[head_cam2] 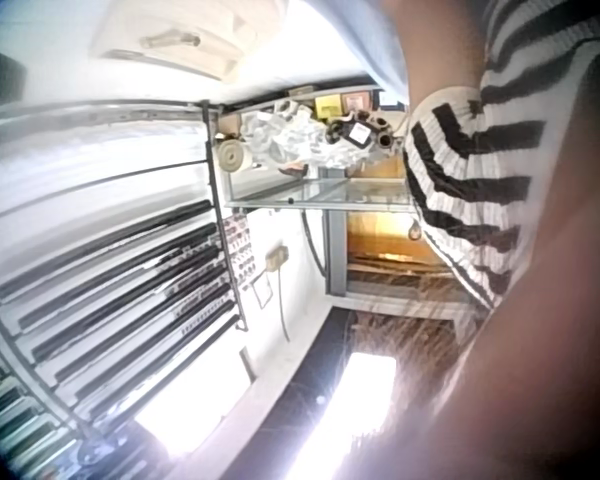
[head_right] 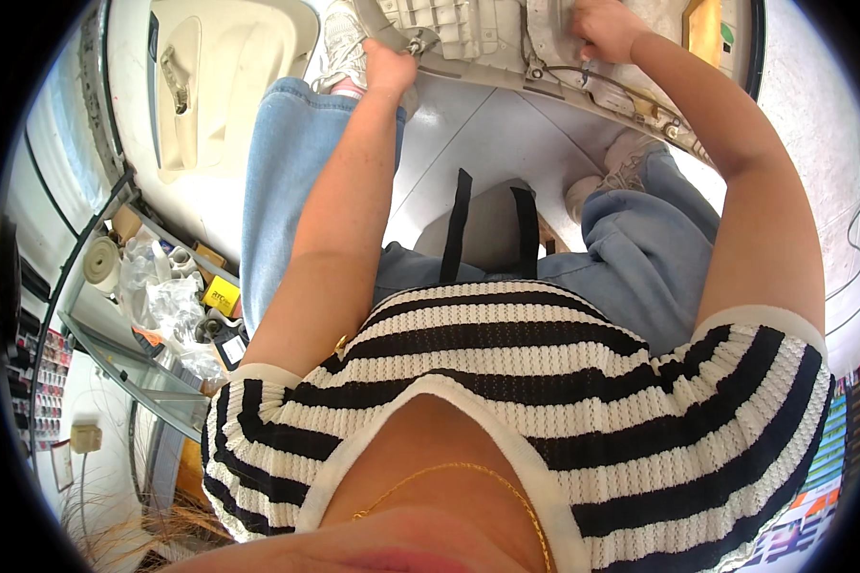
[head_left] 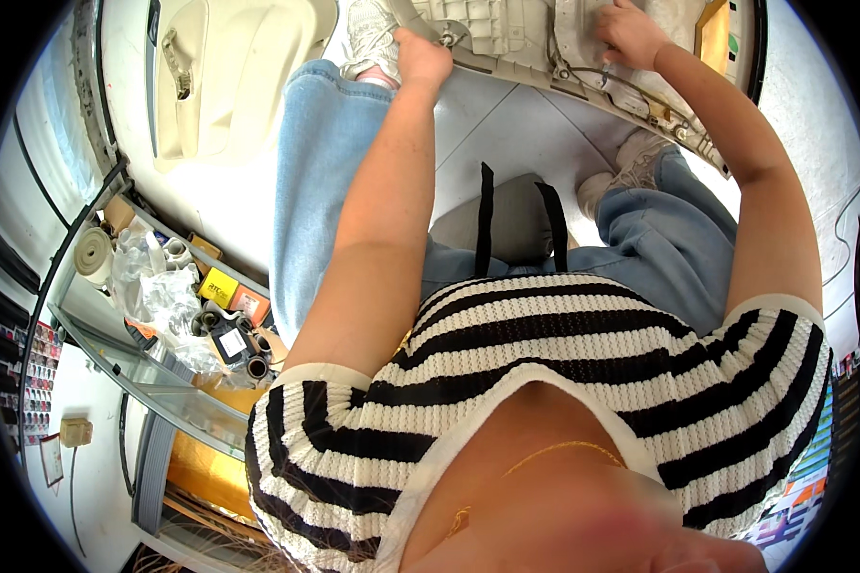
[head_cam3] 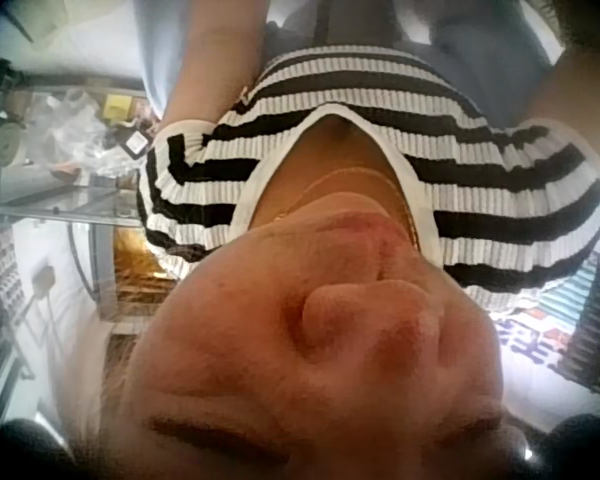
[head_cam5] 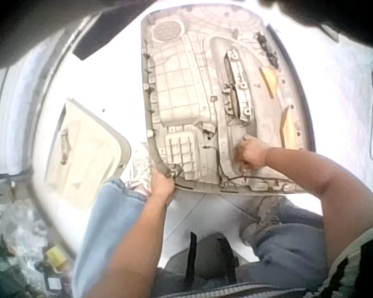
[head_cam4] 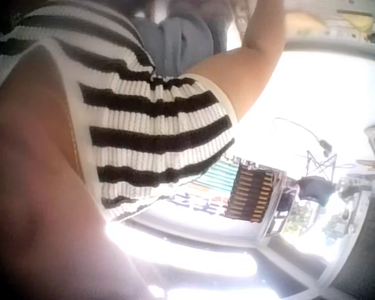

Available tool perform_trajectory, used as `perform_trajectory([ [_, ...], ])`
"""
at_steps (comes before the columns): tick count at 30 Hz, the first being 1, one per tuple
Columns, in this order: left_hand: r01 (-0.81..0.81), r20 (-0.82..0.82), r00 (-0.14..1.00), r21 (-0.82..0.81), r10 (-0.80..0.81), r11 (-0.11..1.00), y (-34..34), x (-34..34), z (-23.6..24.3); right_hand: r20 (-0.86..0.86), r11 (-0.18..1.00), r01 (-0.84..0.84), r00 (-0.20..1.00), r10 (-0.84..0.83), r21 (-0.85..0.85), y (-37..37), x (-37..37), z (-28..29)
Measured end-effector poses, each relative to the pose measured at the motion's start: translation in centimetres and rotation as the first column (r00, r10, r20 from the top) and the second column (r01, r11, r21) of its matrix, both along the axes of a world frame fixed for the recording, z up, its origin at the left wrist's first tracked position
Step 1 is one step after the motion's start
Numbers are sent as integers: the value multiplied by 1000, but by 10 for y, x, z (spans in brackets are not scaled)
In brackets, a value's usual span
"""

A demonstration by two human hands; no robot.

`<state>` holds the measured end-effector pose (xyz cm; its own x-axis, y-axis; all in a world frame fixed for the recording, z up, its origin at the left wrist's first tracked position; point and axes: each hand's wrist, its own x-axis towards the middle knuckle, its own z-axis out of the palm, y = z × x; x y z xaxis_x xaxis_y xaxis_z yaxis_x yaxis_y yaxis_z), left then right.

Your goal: The person is sitting on the floor and using a tool to pry and adjust components on a detached car door panel. They repeatedly work on the same area of the panel's interior structure.

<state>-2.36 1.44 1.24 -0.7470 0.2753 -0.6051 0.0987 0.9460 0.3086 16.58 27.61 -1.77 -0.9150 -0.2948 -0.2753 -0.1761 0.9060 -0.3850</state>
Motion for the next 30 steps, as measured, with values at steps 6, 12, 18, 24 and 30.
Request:
perform_trajectory([
  [6, 10, -20, 1000, 15, -10, 1000, -3, 0, -6, 32, 996, 79, 996, -81, 46, 1, 15, 2],
  [12, 11, -10, 1000, -3, -11, 1000, -2, 0, -3, 90, 993, 27, 995, -38, 118, 2, 7, -7],
  [18, 32, 1, 1000, -13, -32, 999, -1, -1, -1, -154, 923, -372, 911, 383, 93, -5, -22, -7],
  [24, 49, -22, 999, 6, -48, 999, -6, -2, -6, -163, 848, -520, 832, 530, 104, -19, -33, -7],
  [30, 40, -18, 999, -9, -40, 999, -2, -1, -3, -18, 939, -343, 939, 342, -5, 0, -28, -15],
])
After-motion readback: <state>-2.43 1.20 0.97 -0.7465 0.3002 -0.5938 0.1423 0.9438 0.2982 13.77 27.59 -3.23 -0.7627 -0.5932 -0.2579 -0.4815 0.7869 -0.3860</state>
